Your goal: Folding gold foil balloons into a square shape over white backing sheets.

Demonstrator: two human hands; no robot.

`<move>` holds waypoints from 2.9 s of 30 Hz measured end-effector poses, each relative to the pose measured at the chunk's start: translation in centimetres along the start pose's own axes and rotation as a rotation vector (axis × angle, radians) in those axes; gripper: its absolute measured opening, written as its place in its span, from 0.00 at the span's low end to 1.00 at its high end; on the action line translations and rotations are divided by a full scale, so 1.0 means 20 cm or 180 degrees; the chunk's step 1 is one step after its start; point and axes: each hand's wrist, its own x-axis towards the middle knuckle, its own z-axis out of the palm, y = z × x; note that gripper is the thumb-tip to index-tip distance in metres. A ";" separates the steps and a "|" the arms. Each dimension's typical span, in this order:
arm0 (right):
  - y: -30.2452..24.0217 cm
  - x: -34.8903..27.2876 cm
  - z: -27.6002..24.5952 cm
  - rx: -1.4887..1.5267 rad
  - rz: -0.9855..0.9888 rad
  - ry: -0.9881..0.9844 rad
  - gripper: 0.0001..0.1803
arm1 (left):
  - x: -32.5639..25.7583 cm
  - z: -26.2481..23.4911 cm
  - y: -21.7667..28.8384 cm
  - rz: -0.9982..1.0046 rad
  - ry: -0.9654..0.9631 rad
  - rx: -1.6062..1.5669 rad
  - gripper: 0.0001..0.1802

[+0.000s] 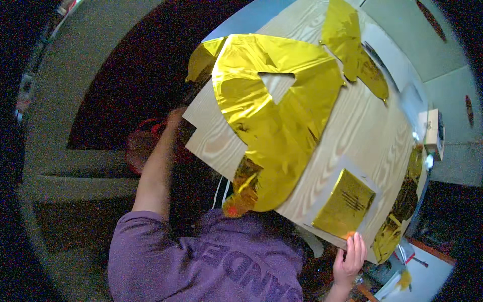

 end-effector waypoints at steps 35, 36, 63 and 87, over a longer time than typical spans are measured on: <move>-0.06 0.02 -0.01 0.0105 0.0098 0.0060 0.33 | -0.49 0.08 0.88 0.2037 0.1354 0.1707 0.12; -0.06 0.03 -0.01 0.0178 0.0030 0.0088 0.33 | -0.66 0.13 1.00 0.2408 0.1655 0.1108 0.11; 0.15 0.05 -0.03 0.1830 -0.0087 0.0709 0.09 | -2.10 1.15 0.87 0.4556 -0.2275 0.2030 0.08; 0.18 0.30 -0.22 0.1753 0.1530 -0.1384 0.21 | -2.17 1.21 0.88 0.5391 -0.3116 0.4039 0.33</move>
